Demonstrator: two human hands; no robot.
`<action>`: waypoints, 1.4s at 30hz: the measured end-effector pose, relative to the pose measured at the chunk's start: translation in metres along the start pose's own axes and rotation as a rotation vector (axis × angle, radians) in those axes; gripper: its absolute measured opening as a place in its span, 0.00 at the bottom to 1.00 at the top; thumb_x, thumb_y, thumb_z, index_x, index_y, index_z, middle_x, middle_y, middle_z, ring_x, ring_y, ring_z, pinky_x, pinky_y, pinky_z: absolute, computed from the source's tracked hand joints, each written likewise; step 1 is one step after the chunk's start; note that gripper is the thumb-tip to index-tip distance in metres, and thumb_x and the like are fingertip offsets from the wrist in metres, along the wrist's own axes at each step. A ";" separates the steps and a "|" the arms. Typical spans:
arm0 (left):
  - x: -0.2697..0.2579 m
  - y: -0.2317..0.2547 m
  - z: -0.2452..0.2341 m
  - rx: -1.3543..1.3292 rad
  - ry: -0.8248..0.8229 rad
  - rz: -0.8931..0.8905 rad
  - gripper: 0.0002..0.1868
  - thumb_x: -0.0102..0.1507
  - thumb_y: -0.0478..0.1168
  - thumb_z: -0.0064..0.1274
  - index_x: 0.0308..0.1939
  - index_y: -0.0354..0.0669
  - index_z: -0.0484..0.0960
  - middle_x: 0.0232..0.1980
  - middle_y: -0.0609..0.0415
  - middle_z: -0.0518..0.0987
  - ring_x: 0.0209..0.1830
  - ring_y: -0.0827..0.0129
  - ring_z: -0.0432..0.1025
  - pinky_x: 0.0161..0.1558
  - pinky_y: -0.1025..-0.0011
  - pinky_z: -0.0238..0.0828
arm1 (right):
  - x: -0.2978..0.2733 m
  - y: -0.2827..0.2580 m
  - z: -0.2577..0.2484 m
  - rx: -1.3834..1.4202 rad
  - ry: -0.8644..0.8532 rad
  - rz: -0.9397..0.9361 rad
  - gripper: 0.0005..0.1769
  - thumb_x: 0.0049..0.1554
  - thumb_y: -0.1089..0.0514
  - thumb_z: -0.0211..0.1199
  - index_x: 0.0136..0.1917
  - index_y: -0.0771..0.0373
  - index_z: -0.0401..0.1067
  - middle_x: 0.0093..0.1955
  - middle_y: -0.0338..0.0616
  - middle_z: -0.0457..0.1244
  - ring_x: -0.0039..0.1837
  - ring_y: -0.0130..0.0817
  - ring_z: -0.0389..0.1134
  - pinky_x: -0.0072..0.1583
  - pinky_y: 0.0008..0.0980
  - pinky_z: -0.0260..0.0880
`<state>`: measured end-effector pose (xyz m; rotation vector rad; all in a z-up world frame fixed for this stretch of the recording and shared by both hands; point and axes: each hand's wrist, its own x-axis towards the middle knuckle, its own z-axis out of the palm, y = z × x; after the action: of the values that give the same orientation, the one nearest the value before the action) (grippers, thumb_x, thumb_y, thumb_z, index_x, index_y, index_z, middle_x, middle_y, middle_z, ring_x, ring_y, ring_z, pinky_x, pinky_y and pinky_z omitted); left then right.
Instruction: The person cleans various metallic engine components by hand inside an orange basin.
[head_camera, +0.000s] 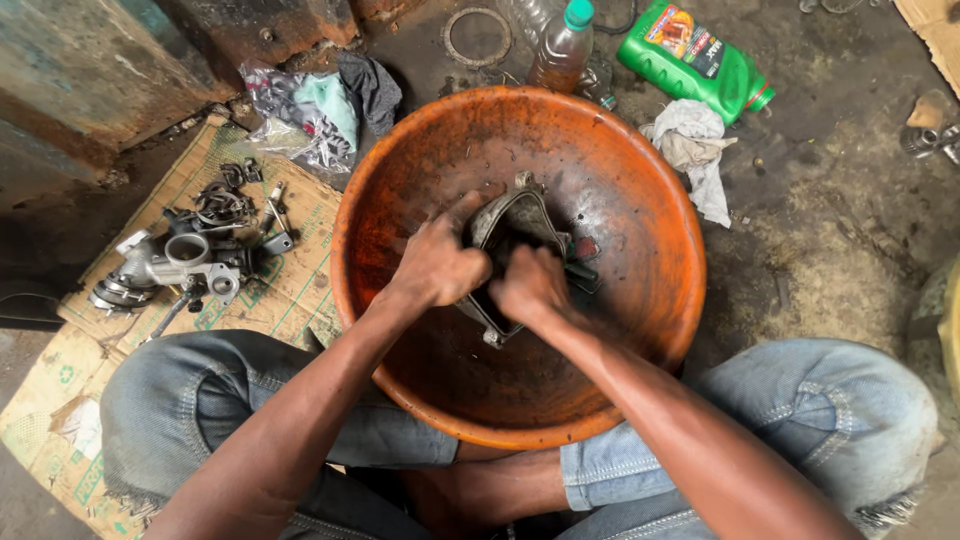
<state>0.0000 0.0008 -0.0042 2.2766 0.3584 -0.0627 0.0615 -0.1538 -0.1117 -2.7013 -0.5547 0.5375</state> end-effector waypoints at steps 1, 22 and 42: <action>0.001 -0.002 0.001 -0.013 -0.012 -0.007 0.47 0.46 0.39 0.54 0.73 0.54 0.64 0.72 0.34 0.66 0.72 0.41 0.59 0.71 0.59 0.54 | 0.003 0.000 -0.006 0.011 0.014 0.010 0.19 0.49 0.55 0.70 0.49 0.72 0.75 0.50 0.70 0.67 0.54 0.65 0.70 0.56 0.53 0.73; 0.001 -0.004 -0.010 -0.133 -0.120 -0.060 0.48 0.45 0.36 0.51 0.73 0.61 0.66 0.63 0.38 0.78 0.65 0.49 0.71 0.67 0.63 0.64 | -0.012 -0.022 -0.047 -0.053 -0.081 0.028 0.16 0.54 0.58 0.67 0.51 0.72 0.74 0.47 0.64 0.70 0.49 0.52 0.75 0.52 0.44 0.77; 0.027 -0.075 0.009 -0.922 -0.069 -0.303 0.46 0.44 0.27 0.50 0.69 0.58 0.71 0.52 0.59 0.79 0.54 0.69 0.68 0.56 0.66 0.59 | -0.010 0.011 -0.112 0.521 0.333 -0.474 0.10 0.62 0.55 0.65 0.49 0.63 0.81 0.40 0.37 0.72 0.38 0.23 0.70 0.43 0.31 0.70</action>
<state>0.0055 0.0475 -0.0690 1.2986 0.5545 -0.1046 0.1032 -0.1946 -0.0152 -2.0130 -0.7959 0.0783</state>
